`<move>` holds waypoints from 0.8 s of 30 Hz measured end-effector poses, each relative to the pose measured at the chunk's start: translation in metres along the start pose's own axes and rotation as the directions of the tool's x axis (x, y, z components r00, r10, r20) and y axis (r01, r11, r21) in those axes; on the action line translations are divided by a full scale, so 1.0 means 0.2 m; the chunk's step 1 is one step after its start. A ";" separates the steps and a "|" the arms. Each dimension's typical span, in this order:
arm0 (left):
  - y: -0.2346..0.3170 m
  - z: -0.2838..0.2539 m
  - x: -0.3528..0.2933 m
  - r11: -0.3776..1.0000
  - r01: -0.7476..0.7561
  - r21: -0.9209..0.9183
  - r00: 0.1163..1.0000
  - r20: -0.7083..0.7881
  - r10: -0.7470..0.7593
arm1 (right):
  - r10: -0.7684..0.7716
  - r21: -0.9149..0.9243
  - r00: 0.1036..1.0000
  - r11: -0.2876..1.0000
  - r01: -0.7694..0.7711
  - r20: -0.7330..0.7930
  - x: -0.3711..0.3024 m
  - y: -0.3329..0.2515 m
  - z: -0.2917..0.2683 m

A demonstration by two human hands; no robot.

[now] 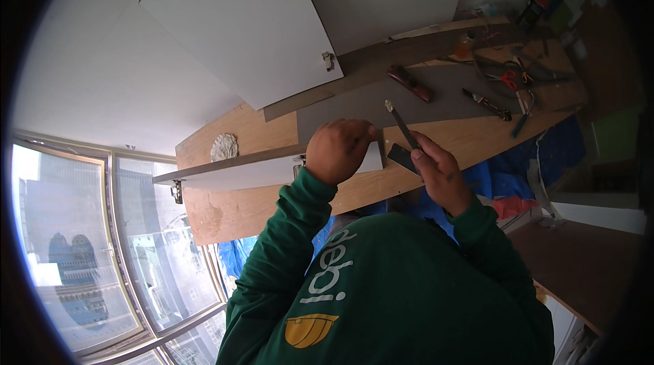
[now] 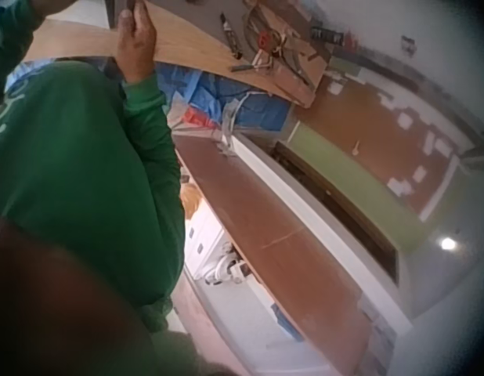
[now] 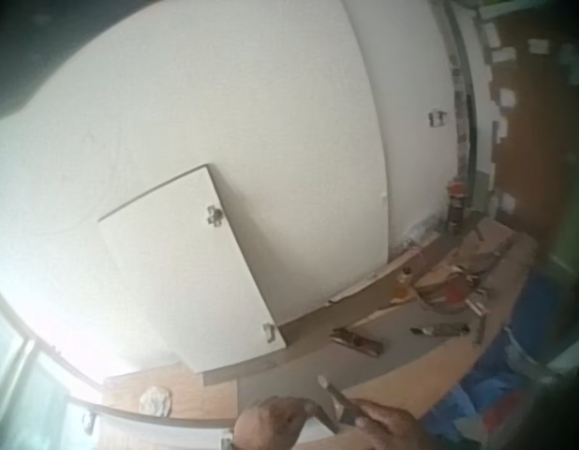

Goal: The person applies a thin strip of edge banding to the exposed edge of a white cabinet door. They use a small metal tool to press the banding into place along the edge, then lift the door to check the fit.

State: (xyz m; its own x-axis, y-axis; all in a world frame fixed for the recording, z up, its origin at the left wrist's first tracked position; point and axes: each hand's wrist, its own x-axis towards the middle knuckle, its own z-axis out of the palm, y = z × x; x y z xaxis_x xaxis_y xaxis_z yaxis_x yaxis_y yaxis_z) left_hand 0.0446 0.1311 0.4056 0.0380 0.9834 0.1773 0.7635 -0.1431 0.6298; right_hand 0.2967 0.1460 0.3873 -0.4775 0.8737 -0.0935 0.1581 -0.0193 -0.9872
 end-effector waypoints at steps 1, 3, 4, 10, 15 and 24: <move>-0.01 0.00 0.00 0.999 -0.041 -0.010 0.999 -0.032 0.041 | -0.022 0.012 1.000 1.000 0.022 -0.002 0.00 0.00 0.01; -0.03 -0.01 -0.01 0.994 -0.106 -0.022 0.992 -0.077 0.104 | -0.092 -0.086 0.995 0.992 0.089 -0.031 0.01 0.00 0.03; -0.04 -0.02 -0.02 0.993 -0.098 0.071 0.991 -0.083 0.103 | -0.125 -0.132 0.991 0.984 0.118 -0.041 0.01 0.00 0.04; -0.06 -0.05 -0.10 0.963 -0.061 0.263 0.985 -0.140 0.101 | -0.285 -0.370 0.954 0.900 0.231 -0.097 0.06 -0.06 0.08; -0.08 -0.05 -0.09 0.958 -0.076 0.276 0.986 -0.123 0.113 | -0.259 -0.534 0.966 0.819 0.210 -0.017 0.13 -0.13 0.10; -0.11 -0.06 -0.11 0.977 -0.119 0.179 0.978 -0.150 0.146 | -0.213 -0.579 0.975 0.787 0.213 0.069 0.16 -0.18 0.11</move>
State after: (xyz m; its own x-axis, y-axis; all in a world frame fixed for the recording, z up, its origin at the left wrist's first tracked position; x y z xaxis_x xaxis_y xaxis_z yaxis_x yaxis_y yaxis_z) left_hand 0.0188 0.1107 0.3975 0.0521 0.9238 0.3793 0.8563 -0.2367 0.4590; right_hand 0.2565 0.1635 0.4175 -0.5584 0.8223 0.1101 0.5236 0.4522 -0.7220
